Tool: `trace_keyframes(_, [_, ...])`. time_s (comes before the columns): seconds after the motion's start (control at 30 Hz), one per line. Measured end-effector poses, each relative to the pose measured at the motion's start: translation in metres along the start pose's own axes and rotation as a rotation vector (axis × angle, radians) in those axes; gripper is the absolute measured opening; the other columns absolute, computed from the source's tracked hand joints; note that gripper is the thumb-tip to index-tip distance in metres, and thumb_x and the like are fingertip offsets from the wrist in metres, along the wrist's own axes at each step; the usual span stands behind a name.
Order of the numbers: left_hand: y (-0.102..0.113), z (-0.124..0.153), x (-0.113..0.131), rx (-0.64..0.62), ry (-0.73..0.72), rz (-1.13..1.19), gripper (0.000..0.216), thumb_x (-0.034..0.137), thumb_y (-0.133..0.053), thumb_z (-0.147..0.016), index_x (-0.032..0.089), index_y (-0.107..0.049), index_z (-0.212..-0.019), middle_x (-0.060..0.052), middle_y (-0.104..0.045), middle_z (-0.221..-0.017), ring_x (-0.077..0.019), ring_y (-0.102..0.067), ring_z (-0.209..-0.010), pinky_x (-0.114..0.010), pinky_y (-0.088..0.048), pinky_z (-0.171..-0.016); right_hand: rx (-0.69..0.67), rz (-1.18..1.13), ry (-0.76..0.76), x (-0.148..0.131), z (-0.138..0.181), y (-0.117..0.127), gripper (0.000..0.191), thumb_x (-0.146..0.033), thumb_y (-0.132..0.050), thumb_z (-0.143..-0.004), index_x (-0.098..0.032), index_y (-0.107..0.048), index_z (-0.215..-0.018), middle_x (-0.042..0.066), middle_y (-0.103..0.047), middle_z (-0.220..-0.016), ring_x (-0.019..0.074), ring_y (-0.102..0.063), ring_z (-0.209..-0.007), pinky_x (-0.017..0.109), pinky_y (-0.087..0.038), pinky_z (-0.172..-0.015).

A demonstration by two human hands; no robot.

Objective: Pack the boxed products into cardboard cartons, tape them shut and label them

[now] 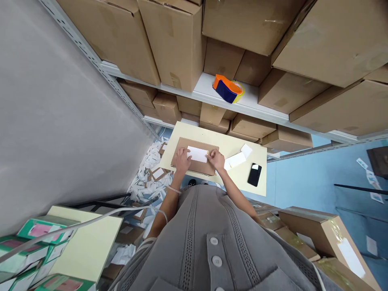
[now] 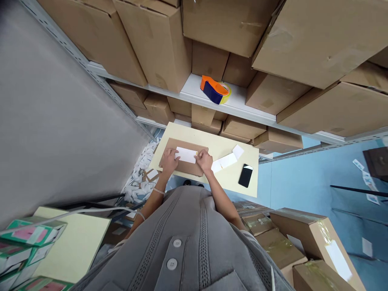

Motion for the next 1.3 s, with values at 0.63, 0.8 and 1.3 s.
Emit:
trace_keyframes(0.63, [-0.028, 0.005, -0.001, -0.112, -0.155, -0.083, 0.060, 0.034, -0.035, -0.097, 0.021, -0.030, -0.156, -0.005, -0.032, -0.161, -0.0256, -0.014, -0.154, -0.049, 0.008, -0.125, -0.169, 0.088, -0.057, 0.007, 0.005, -0.018, 0.035, -0.030, -0.076, -0.074, -0.024, -0.042, -0.072, -0.005, -0.059, -0.074, 0.0152, -0.055, -0.072, 0.026, -0.031, -0.065])
trace_keyframes(0.8, [-0.008, 0.007, -0.020, -0.030, -0.072, -0.072, 0.062, 0.039, -0.032, -0.099, 0.017, -0.028, -0.157, -0.009, -0.029, -0.162, -0.0283, -0.014, -0.154, -0.055, 0.004, -0.124, -0.125, -0.105, 0.063, 0.011, 0.013, -0.013, 0.032, -0.039, -0.064, -0.083, -0.024, -0.038, -0.070, -0.006, -0.049, -0.067, 0.0147, -0.050, -0.065, 0.025, -0.033, -0.062])
trace_keyframes(1.3, [-0.002, 0.023, -0.114, -0.107, 0.383, 0.343, 0.064, 0.047, -0.036, -0.097, 0.019, -0.032, -0.155, -0.012, -0.035, -0.159, -0.0272, -0.021, -0.151, -0.055, 0.001, -0.123, -0.021, -0.345, -0.273, 0.064, 0.050, -0.035, 0.052, -0.058, -0.045, -0.086, -0.016, -0.055, -0.115, 0.014, -0.067, -0.112, 0.0239, -0.066, -0.092, 0.035, -0.051, -0.083])
Point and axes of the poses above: each hand's wrist, its own z-axis away from the middle knuckle, its own y-axis out of the back of the hand, x = y × z, the point moved 6 cm from there along -z, towards the middle knuckle
